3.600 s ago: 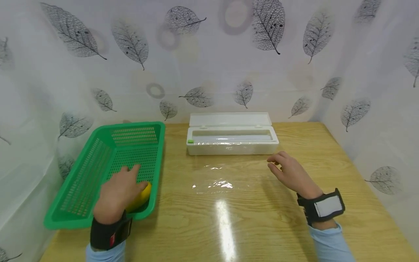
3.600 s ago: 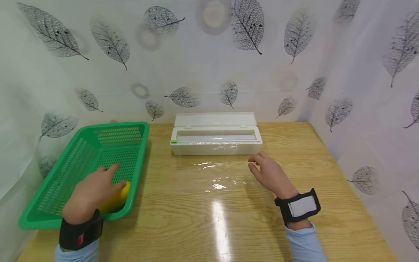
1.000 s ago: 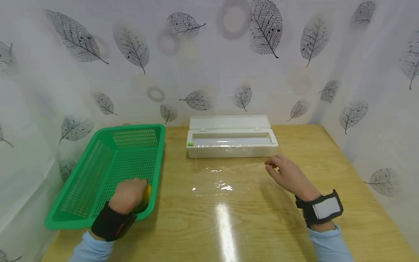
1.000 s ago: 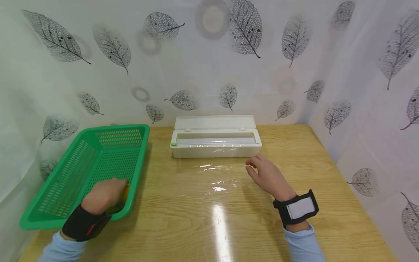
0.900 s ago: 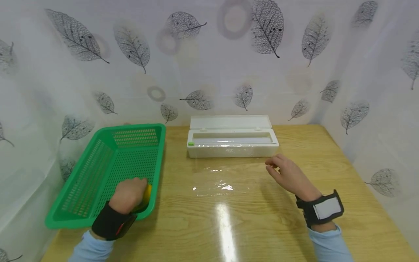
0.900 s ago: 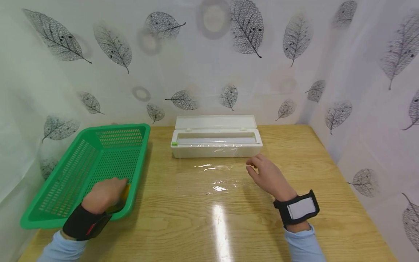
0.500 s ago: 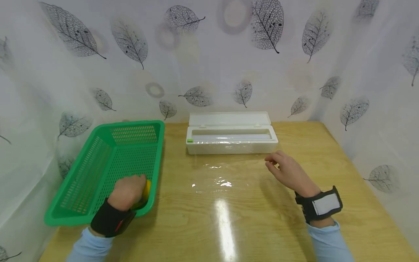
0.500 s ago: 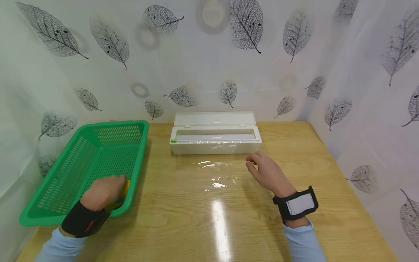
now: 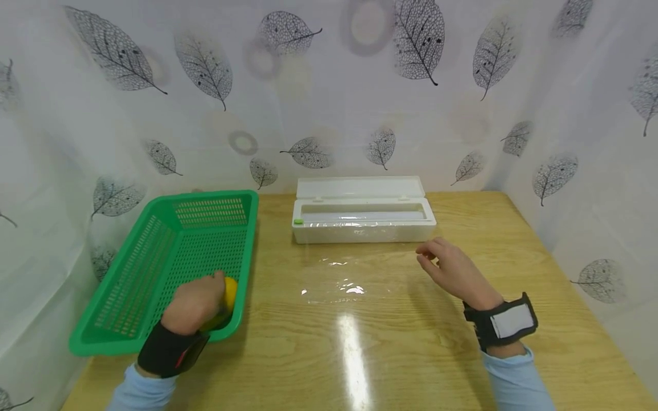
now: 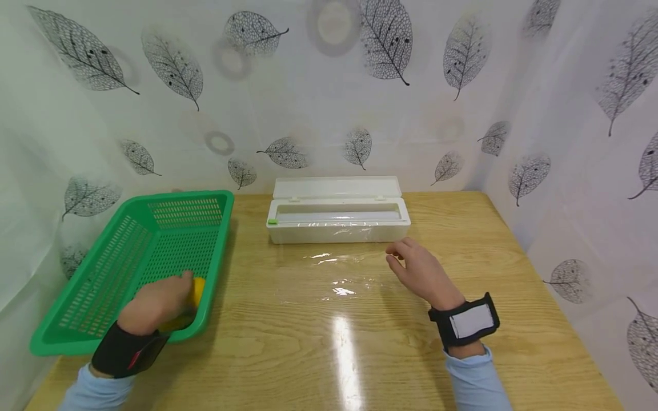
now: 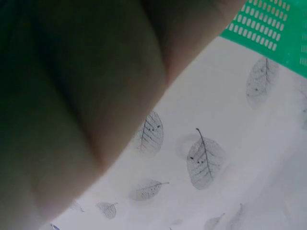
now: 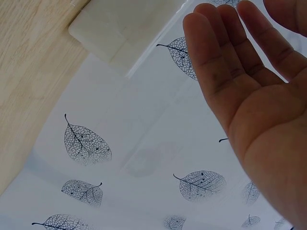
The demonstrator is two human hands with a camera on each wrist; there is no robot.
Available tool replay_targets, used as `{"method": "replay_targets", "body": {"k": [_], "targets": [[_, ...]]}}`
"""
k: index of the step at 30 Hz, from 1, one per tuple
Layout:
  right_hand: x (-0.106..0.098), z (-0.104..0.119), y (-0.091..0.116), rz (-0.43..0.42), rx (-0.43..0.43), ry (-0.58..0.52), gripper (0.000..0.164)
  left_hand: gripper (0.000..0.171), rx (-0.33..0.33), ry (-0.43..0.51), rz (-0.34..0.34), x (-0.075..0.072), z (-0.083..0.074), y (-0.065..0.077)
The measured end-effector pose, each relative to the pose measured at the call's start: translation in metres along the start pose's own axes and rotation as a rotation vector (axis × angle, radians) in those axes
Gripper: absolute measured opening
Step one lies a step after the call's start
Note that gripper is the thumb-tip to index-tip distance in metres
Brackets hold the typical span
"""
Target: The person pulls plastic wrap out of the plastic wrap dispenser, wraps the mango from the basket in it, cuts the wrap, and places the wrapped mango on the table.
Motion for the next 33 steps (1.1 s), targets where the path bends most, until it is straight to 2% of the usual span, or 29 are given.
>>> {"method": "replay_targets", "body": {"k": [7, 14, 19, 26, 33], "targets": [[0.0, 0.0, -0.001, 0.004, 0.005, -0.001, 0.008, 0.048, -0.038, 0.128, -0.009, 0.0, 0.006, 0.002], [0.0, 0.0, -0.002, -0.007, -0.007, 0.006, 0.008, 0.061, 0.005, 0.176, -0.106, -0.001, 0.012, 0.007], [-0.001, -0.001, 0.001, -0.01, -0.004, 0.002, 0.007, 0.06, -0.006, 0.236, -0.113, -0.005, 0.012, 0.01], [0.0, 0.0, 0.005, -0.002, 0.006, 0.0, 0.008, 0.061, 0.001, 0.249, -0.115, -0.006, 0.014, 0.02], [-0.002, 0.001, 0.002, -0.021, 0.003, 0.01, 0.01, 0.059, 0.018, 0.253, -0.136, -0.011, 0.014, 0.021]]}}
Point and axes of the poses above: each hand's wrist, its own y-axis away from the middle knuckle, its own x-axis out of the palm, z = x × y, the point moved 2 cm from there along -y, towards the middle knuckle
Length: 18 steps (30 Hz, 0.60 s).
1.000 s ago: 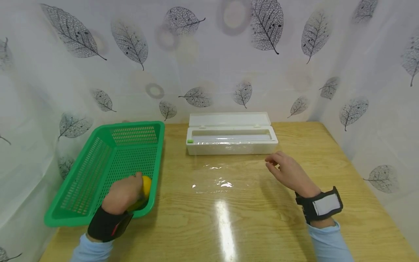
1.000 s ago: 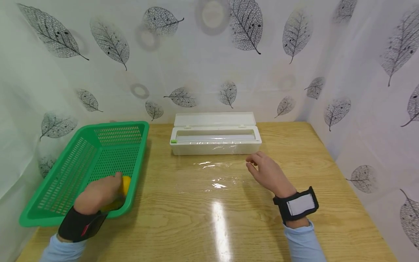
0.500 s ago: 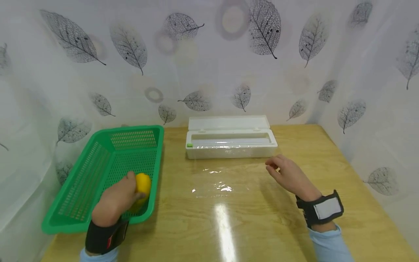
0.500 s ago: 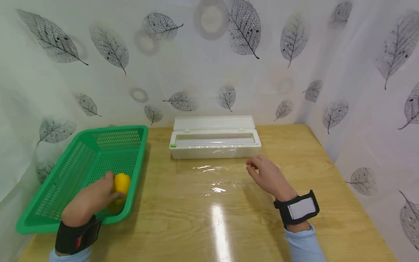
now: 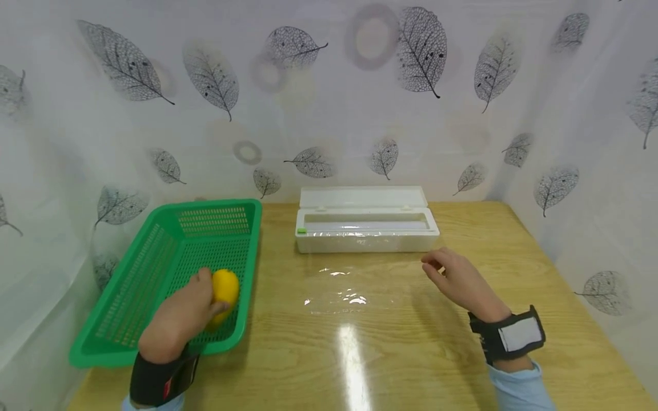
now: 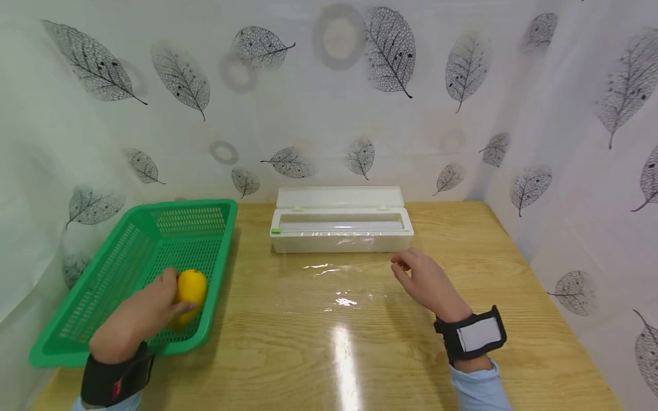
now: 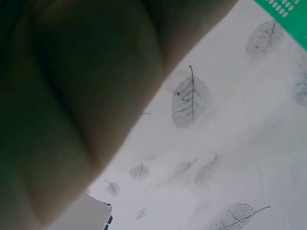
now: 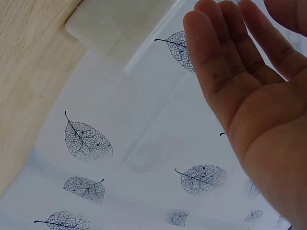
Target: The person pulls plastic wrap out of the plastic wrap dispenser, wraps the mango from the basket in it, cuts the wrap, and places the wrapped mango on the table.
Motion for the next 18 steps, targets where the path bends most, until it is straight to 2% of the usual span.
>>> {"method": "replay_targets", "body": {"k": [6, 13, 18], "targets": [[0.001, 0.0, 0.001, 0.019, -0.001, -0.011, 0.01, 0.059, 0.009, 0.036, 0.012, 0.0016, -0.0005, -0.0028], [-0.0003, 0.0005, -0.0035, 0.019, -0.008, -0.013, 0.011, 0.062, 0.028, 0.062, -0.081, -0.0013, -0.0018, -0.0021], [-0.0016, -0.0007, -0.0016, 0.029, -0.006, -0.016, 0.011, 0.063, 0.019, 0.072, -0.107, -0.0031, -0.0047, 0.0003]]}}
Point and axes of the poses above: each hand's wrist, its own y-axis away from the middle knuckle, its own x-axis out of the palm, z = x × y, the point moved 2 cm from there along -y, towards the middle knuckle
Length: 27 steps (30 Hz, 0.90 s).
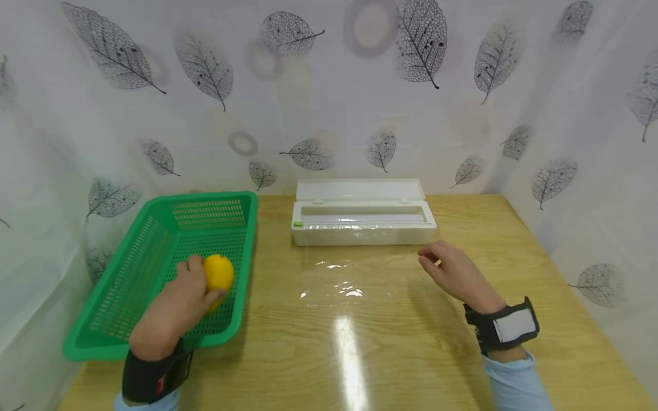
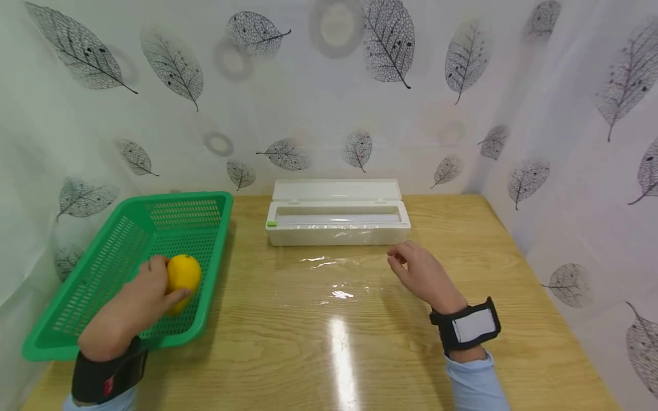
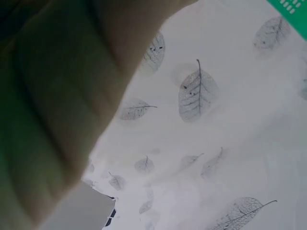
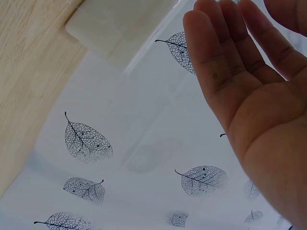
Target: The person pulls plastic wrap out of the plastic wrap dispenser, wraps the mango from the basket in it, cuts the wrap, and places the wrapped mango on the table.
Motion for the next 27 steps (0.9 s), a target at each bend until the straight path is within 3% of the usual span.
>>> {"method": "replay_targets", "body": {"k": [7, 15, 27], "targets": [[-0.001, 0.001, -0.002, -0.003, -0.003, 0.004, 0.012, 0.065, 0.038, 0.012, -0.093, -0.003, -0.006, 0.004], [-0.002, -0.001, 0.002, -0.002, -0.001, 0.009, 0.012, 0.064, 0.103, -0.036, -0.227, -0.002, -0.027, 0.01], [-0.003, -0.001, 0.001, -0.002, 0.004, -0.001, 0.013, 0.066, 0.204, -0.074, -0.415, -0.001, -0.056, 0.007]]}}
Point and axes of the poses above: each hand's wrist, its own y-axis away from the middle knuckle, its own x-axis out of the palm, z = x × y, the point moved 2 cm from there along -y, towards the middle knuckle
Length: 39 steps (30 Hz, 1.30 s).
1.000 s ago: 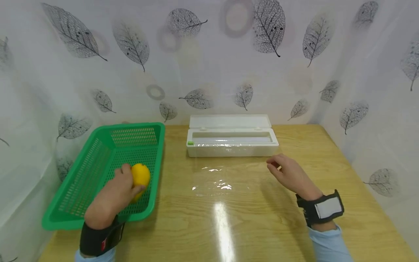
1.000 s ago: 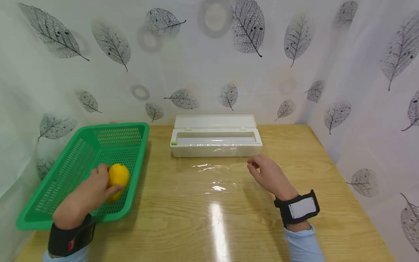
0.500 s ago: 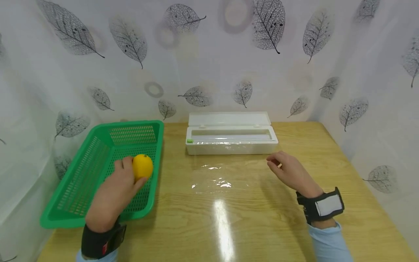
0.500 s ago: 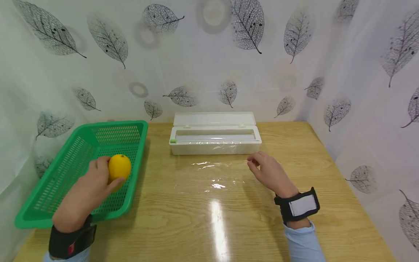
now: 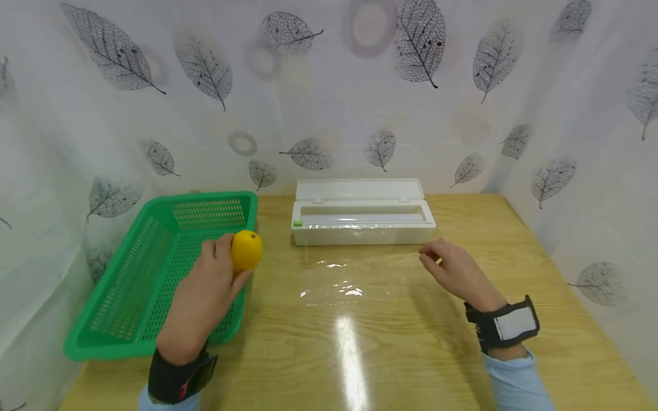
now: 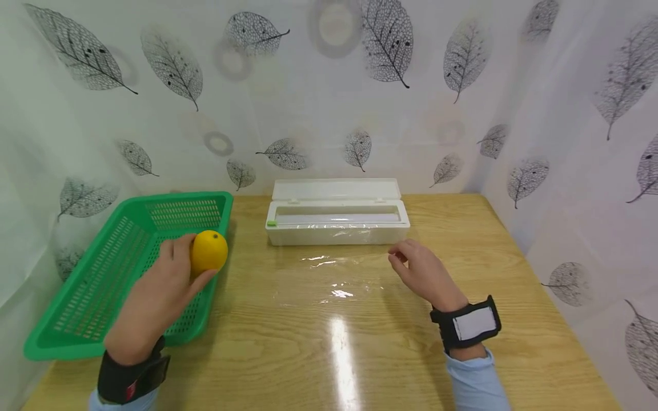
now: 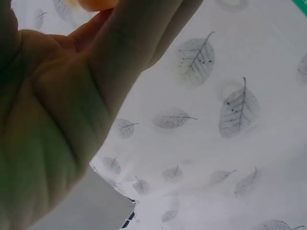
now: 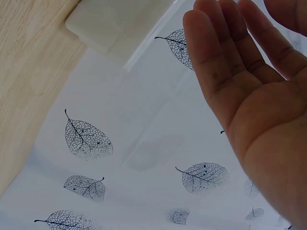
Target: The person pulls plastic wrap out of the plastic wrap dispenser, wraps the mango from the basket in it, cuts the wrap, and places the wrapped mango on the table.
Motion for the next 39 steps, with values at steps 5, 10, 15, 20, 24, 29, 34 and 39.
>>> {"method": "replay_targets", "body": {"k": [5, 10, 15, 20, 24, 29, 34, 39], "targets": [[-0.005, 0.0, 0.0, -0.025, 0.006, -0.006, 0.014, 0.066, 0.019, -0.013, -0.034, 0.006, -0.009, -0.007], [-0.007, 0.002, -0.003, -0.059, -0.024, -0.021, 0.013, 0.067, 0.059, -0.034, -0.045, 0.014, -0.022, -0.013], [-0.01, 0.003, -0.004, -0.104, -0.049, -0.038, 0.012, 0.066, 0.136, -0.061, -0.055, 0.029, -0.039, -0.025], [-0.013, -0.001, 0.0, -0.137, -0.039, -0.029, 0.012, 0.065, 0.171, -0.06, 0.004, 0.052, -0.051, -0.037], [-0.015, -0.003, 0.001, -0.142, -0.032, -0.03, 0.011, 0.065, 0.195, -0.066, 0.034, 0.068, -0.061, -0.044], [-0.017, -0.004, 0.001, -0.144, -0.036, -0.033, 0.011, 0.059, 0.242, -0.108, 0.033, 0.087, -0.079, -0.049], [-0.018, -0.005, 0.001, -0.131, -0.019, -0.033, 0.012, 0.058, 0.287, -0.148, 0.025, 0.107, -0.102, -0.054], [-0.018, -0.004, -0.001, -0.108, 0.0, -0.032, 0.013, 0.063, 0.316, -0.192, 0.066, 0.131, -0.121, -0.06]]}}
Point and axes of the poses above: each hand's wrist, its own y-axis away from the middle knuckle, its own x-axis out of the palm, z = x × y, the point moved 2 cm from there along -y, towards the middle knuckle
